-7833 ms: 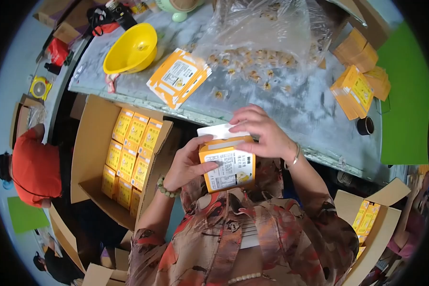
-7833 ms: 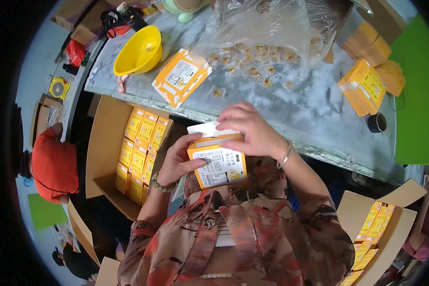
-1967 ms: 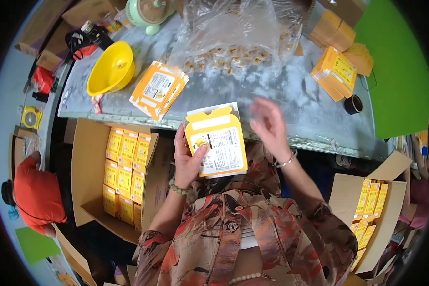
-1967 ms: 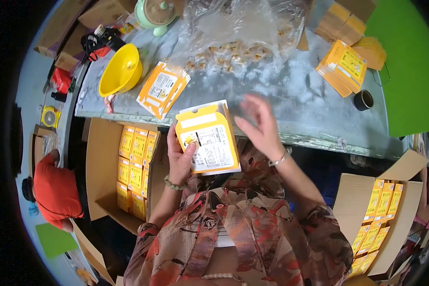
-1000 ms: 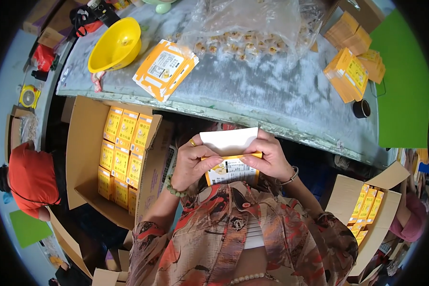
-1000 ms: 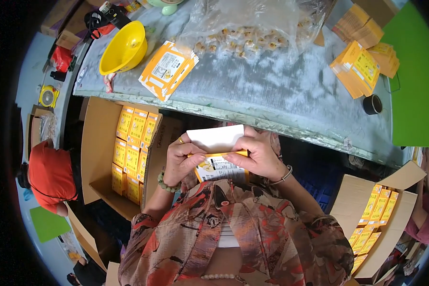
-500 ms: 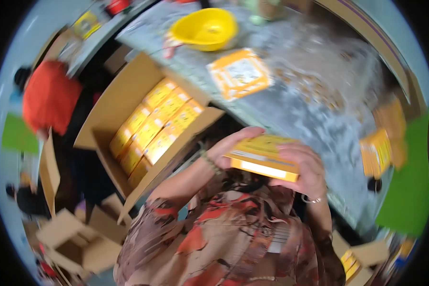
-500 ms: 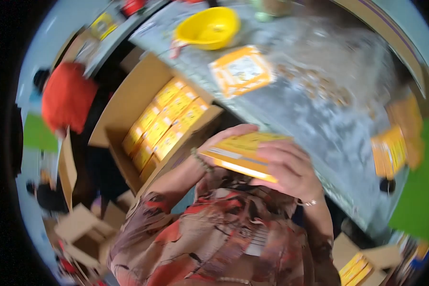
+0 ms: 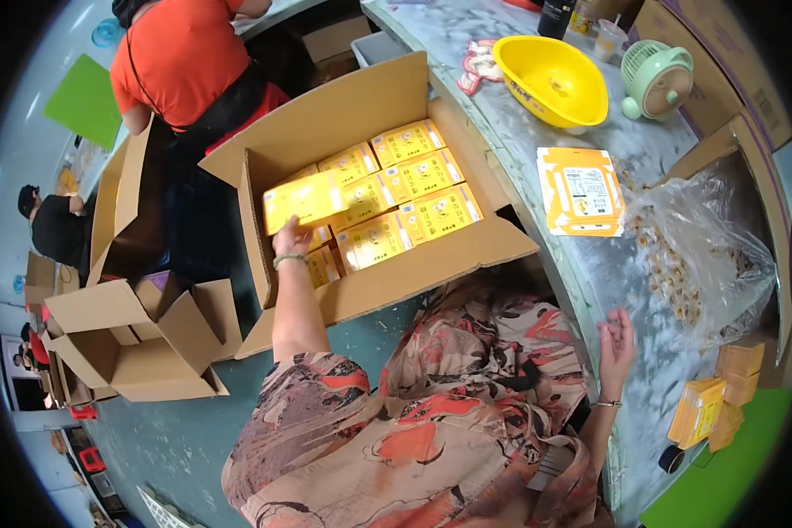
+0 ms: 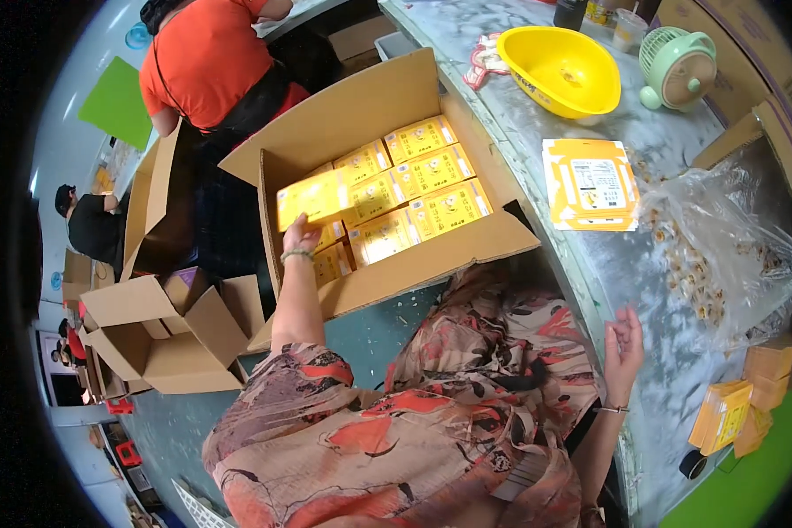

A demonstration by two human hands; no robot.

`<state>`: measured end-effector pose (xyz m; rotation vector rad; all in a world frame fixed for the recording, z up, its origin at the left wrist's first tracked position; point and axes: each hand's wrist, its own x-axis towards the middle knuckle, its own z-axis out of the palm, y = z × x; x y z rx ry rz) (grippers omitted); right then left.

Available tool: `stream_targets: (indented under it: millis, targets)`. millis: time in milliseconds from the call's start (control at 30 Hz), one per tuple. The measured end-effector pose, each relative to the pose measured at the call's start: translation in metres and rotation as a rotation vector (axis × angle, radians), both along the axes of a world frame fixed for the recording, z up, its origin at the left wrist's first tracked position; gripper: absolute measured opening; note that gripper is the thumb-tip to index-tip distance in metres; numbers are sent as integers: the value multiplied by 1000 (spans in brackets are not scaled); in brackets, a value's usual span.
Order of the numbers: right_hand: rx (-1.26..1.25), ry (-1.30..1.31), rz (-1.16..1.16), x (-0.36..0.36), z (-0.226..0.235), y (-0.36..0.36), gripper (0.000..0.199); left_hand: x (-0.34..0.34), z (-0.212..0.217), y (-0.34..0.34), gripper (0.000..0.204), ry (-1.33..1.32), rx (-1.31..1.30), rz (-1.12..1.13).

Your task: Packaging small yellow boxes into larger cardboard shipping cartons in a factory environment.

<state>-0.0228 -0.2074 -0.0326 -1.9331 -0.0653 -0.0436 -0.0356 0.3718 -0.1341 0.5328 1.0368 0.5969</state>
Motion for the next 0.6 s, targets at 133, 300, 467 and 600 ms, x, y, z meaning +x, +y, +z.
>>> stream_targets:
  millis: [133,300,467,600]
  targets:
    - [-14,92,-66,-6,-6,-3,41,-22,-91,42,30,169,-189,169]
    - [88,174,33,7,-19,13,40,-156,-172,186,41,670,766,-372]
    - [-258,173,-192,-11,-8,-6,38,2,-112,33,43,807,-27,-336]
    - [-293,169,-160,1,-15,8,33,19,-94,45,37,631,1050,-219]
